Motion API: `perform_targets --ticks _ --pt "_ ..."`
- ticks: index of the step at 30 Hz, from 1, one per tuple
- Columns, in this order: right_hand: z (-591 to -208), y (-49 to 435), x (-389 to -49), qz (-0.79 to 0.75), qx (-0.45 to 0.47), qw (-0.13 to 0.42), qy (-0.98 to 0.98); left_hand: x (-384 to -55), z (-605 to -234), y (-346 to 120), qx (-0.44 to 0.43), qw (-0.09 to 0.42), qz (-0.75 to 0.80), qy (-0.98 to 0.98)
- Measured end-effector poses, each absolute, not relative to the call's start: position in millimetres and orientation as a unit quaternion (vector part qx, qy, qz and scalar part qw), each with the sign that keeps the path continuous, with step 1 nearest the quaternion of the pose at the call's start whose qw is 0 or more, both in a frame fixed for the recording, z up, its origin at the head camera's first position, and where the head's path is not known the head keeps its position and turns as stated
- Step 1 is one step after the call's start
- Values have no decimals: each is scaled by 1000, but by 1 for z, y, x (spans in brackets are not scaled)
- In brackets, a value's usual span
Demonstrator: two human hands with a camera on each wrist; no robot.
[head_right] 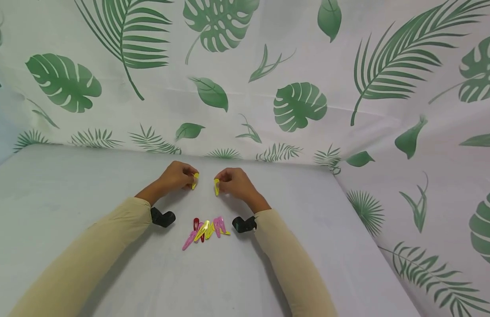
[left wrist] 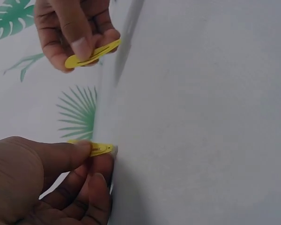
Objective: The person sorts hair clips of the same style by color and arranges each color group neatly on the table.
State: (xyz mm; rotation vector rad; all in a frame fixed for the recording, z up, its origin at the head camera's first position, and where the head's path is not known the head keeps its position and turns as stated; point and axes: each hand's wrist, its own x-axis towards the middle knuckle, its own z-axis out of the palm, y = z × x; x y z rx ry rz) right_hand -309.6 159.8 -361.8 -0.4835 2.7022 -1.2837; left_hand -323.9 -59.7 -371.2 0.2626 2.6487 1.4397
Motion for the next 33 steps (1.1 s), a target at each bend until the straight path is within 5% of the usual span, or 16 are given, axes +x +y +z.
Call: perform_targets --ticks 33 --pt "-372 119 -343 -405 -109 46 906 -345 -376 -48 143 12 388 910"
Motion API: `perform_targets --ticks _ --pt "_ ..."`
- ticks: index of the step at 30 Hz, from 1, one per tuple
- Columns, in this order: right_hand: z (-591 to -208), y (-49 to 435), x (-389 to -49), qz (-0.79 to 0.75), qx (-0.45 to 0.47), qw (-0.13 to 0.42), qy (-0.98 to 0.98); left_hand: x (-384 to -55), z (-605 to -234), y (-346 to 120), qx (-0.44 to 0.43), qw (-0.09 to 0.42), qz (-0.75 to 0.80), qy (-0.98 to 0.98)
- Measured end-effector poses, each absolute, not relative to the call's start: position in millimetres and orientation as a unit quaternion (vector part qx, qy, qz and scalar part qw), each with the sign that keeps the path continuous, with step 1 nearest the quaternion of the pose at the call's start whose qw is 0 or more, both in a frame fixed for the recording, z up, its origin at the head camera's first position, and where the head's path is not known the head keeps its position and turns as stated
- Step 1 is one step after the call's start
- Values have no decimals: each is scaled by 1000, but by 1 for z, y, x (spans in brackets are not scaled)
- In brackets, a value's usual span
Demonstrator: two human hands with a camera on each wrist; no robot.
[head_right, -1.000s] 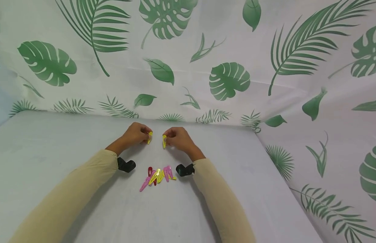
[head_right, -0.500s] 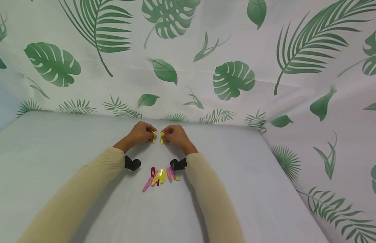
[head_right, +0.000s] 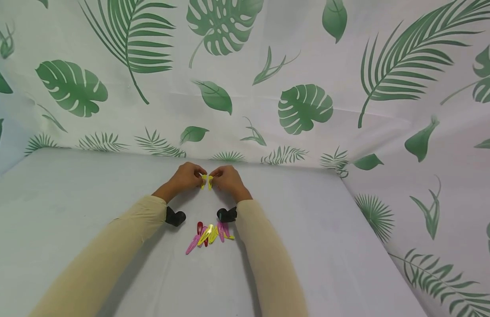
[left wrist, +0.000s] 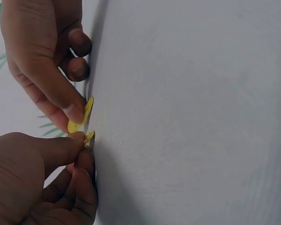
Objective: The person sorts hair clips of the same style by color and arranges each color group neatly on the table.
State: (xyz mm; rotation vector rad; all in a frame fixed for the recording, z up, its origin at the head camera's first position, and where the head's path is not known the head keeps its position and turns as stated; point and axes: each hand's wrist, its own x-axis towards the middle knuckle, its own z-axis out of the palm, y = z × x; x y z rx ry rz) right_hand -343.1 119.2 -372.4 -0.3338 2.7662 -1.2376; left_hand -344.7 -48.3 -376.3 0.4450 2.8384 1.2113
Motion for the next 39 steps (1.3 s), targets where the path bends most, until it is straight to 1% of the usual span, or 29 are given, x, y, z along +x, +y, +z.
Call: perform_targets --ticks 6,12,19,25,27,31,39 --pt "-370 115 -341 -375 -102 46 920 -342 -375 -46 129 19 376 918" --pt "-371 113 -343 -369 -88 38 924 -340 -371 -48 133 24 368 920" --pt "-372 113 -344 -360 -75 21 930 -343 -372 -57 178 15 360 916" --pt "-373 117 -345 -384 -62 24 921 -343 -373 -67 236 69 353 903" --pt "-374 119 -345 -398 -58 29 915 -343 -372 -68 251 78 339 903" --pt "-375 122 -345 -412 -61 35 908 -342 -374 -69 261 81 322 907" --pt "-376 126 -341 -433 -64 39 898 -341 -377 -72 256 73 340 902"
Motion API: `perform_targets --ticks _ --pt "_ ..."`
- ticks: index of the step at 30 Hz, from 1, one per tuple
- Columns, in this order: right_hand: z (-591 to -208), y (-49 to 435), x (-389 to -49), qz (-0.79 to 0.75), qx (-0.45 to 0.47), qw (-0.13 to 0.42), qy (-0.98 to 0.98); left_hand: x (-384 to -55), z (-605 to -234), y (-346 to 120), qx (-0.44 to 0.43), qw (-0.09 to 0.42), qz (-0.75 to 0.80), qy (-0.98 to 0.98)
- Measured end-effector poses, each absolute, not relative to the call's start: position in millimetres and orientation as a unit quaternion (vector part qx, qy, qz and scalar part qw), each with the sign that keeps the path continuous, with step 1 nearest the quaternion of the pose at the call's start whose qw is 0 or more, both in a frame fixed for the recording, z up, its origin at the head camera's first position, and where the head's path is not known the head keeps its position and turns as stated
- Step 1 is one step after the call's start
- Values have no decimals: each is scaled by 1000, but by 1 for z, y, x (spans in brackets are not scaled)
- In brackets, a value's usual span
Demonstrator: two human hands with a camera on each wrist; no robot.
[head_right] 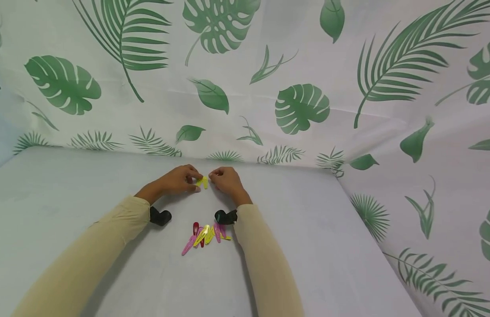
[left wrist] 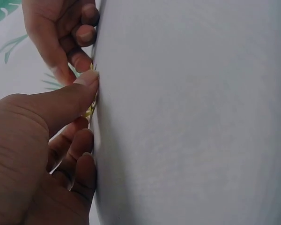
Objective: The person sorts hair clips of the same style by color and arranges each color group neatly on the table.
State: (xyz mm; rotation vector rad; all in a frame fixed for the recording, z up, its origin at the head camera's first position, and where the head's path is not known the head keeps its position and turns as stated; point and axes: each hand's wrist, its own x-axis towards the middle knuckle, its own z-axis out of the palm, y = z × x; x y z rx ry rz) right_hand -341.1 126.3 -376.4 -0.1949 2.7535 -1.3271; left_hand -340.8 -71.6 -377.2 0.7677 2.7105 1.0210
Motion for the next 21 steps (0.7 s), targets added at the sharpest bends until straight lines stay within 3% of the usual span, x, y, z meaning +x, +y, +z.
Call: perform_targets --ticks 10,21 --pt "-381 130 -338 -475 -57 29 878 -337 -376 -80 321 75 347 878" --pt "-382 133 -338 -471 -60 37 879 -338 -377 -77 284 71 346 891"
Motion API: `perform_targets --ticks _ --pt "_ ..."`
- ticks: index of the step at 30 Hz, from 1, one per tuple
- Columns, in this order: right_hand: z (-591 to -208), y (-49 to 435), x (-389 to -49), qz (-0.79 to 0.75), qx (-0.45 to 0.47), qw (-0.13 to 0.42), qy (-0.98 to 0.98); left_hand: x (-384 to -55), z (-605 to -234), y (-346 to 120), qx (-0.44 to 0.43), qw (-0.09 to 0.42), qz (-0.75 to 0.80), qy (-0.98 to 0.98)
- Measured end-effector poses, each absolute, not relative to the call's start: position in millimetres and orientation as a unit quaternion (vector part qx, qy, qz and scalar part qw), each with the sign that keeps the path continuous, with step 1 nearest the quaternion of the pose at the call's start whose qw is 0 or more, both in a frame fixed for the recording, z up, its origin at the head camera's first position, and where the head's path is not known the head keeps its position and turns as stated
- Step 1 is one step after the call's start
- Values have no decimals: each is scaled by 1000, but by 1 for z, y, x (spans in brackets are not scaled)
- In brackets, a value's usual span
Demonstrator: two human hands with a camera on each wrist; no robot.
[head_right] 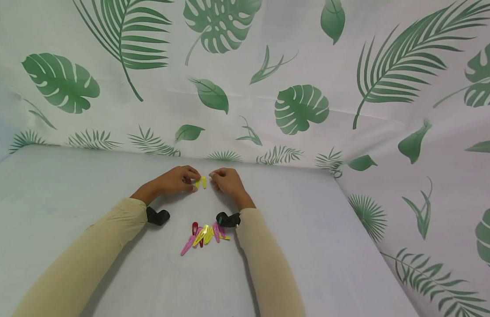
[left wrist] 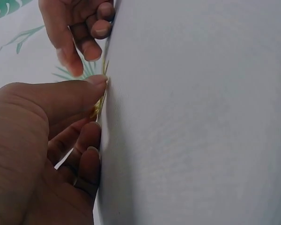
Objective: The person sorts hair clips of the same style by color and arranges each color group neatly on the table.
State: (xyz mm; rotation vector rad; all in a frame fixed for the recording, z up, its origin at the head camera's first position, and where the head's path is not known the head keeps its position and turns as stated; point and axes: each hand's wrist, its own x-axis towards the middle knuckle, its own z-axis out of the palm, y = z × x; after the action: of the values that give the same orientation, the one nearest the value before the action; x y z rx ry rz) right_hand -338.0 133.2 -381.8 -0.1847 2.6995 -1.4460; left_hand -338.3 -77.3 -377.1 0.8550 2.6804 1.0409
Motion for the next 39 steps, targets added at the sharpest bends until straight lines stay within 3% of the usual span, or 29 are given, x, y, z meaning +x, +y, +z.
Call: perform_targets --ticks 39 --pt "-367 164 -266 -411 -210 153 874 -337 -389 -74 226 55 405 884"
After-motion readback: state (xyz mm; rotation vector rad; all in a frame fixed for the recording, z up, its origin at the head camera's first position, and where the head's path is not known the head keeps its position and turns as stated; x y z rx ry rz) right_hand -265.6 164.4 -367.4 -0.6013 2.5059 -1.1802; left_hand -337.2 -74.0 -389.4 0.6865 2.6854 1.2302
